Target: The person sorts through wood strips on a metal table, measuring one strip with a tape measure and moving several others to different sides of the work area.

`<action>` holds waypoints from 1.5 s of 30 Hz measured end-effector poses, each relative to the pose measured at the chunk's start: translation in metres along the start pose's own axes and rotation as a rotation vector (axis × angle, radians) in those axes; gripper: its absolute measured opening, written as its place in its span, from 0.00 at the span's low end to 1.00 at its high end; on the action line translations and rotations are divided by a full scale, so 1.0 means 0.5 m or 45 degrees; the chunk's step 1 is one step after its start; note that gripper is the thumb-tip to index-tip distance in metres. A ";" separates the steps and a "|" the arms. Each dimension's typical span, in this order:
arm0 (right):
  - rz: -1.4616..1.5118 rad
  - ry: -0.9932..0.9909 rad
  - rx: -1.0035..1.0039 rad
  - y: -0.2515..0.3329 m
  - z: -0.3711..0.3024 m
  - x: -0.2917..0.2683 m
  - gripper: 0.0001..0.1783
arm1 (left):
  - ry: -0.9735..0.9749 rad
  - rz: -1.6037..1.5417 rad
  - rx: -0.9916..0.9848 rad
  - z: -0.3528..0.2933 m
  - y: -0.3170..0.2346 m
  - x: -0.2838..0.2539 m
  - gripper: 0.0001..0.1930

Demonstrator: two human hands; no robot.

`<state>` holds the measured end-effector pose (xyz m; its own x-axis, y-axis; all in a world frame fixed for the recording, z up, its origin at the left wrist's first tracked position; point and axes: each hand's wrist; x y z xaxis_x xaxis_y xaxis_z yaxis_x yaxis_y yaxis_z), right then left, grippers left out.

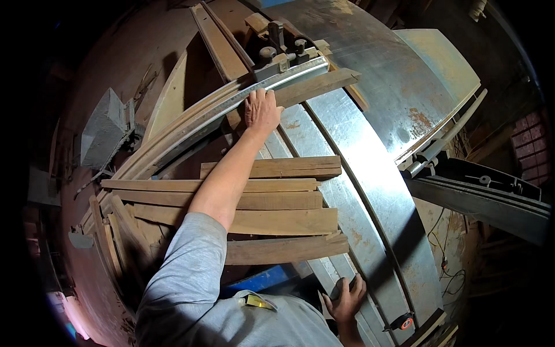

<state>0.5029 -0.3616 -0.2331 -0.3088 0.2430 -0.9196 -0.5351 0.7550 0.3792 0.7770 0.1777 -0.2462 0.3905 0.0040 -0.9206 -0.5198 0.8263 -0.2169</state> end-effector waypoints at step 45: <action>0.002 -0.055 0.039 0.006 0.018 -0.022 0.42 | -0.091 0.475 0.258 0.032 -0.048 0.025 0.20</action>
<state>0.5119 -0.3565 -0.2230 -0.2751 0.2699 -0.9227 -0.5102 0.7725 0.3781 0.8064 0.1672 -0.2473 0.2590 0.3566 -0.8976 -0.4787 0.8546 0.2014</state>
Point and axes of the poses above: each hand's wrist, its own z-axis towards the middle knuckle, its own x-axis out of the palm, y = z × x, and after that the axes turned 7 degrees about -x, right-handed
